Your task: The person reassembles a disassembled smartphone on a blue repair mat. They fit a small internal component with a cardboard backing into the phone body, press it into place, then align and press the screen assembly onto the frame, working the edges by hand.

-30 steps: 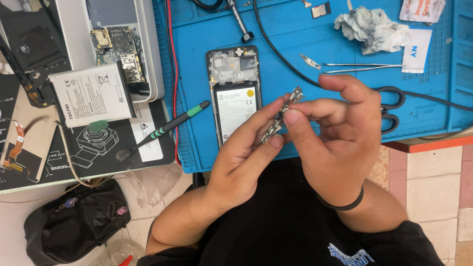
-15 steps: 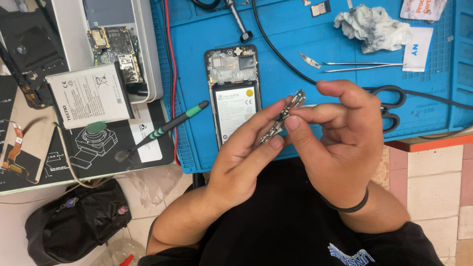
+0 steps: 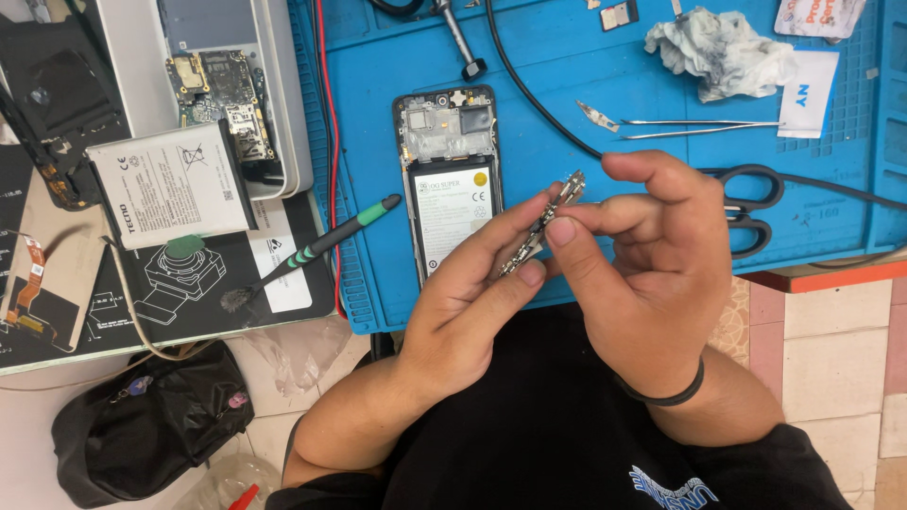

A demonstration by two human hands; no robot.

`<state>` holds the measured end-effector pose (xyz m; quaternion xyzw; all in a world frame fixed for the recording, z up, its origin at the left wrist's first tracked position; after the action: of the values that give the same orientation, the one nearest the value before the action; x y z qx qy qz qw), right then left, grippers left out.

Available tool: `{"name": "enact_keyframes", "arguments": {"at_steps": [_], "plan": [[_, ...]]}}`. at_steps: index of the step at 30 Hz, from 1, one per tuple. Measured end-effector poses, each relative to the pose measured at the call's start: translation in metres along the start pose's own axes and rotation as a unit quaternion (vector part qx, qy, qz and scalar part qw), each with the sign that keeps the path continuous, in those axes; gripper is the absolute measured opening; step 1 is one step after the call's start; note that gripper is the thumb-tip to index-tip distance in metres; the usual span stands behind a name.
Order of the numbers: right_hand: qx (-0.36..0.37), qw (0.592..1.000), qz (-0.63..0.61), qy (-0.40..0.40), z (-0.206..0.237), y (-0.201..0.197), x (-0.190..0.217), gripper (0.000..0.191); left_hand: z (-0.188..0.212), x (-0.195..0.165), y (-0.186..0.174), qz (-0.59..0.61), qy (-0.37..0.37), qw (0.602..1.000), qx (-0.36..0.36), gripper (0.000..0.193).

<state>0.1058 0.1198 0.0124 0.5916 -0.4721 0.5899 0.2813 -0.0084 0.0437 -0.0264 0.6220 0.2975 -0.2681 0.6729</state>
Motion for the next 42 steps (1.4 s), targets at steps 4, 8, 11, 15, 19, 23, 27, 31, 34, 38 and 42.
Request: {"name": "enact_keyframes", "arguments": {"at_steps": [4, 8, 11, 15, 19, 23, 27, 31, 34, 38, 42], "plan": [[-0.006, 1.0, -0.01, 0.017, -0.002, -0.001, 0.0, 0.045, -0.001, 0.001, 0.001, 0.03, -0.004, 1.0, -0.001, 0.049], [-0.016, 0.998, -0.046, 0.032, -0.001, -0.007, 0.0, 0.042, -0.004, 0.0, 0.0, 0.111, -0.015, 0.994, -0.019, 0.051], [-0.028, 0.998, -0.035, 0.042, 0.004, -0.013, 0.0, 0.044, -0.005, -0.004, -0.002, 0.122, -0.01, 0.992, -0.027, 0.052], [-0.034, 0.998, -0.021, 0.053, 0.008, -0.018, -0.004, 0.043, -0.006, -0.004, -0.003, 0.136, -0.018, 0.99, -0.041, 0.053], [-0.018, 0.997, -0.048, 0.066, 0.009, -0.018, -0.009, 0.037, -0.006, -0.004, -0.001, 0.127, -0.009, 0.991, -0.039, 0.053], [-0.007, 0.996, -0.058, 0.074, 0.005, -0.017, -0.013, 0.034, -0.006, -0.002, -0.001, 0.128, -0.008, 0.991, -0.039, 0.052], [0.002, 0.995, -0.029, 0.096, 0.003, -0.016, -0.014, 0.039, -0.006, -0.001, 0.002, 0.089, 0.002, 0.996, -0.031, 0.052], [0.011, 0.995, -0.04, 0.095, -0.001, -0.017, -0.01, 0.037, -0.007, 0.001, 0.001, 0.109, -0.006, 0.993, -0.036, 0.052], [0.027, 0.995, -0.03, 0.086, -0.005, -0.015, -0.008, 0.038, -0.008, 0.004, -0.003, 0.15, -0.025, 0.987, -0.053, 0.054], [0.053, 0.997, 0.056, 0.016, -0.011, -0.011, 0.005, 0.046, -0.01, 0.006, -0.006, 0.155, -0.035, 0.985, -0.065, 0.055], [0.036, 0.98, 0.186, -0.053, -0.013, -0.012, 0.019, 0.047, -0.01, 0.007, -0.01, 0.133, -0.037, 0.987, -0.083, 0.054]]}}
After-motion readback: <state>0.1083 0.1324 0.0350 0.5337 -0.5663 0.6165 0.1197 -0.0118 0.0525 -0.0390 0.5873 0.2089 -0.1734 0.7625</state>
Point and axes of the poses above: each hand's wrist, its own z-axis away from the middle knuckle, its own y-axis out of the palm, x = y × z, the point moved 8 cm from there along -z, towards the middle knuckle, and after that the axes turned 8 degrees about z, right-handed, at the moved point
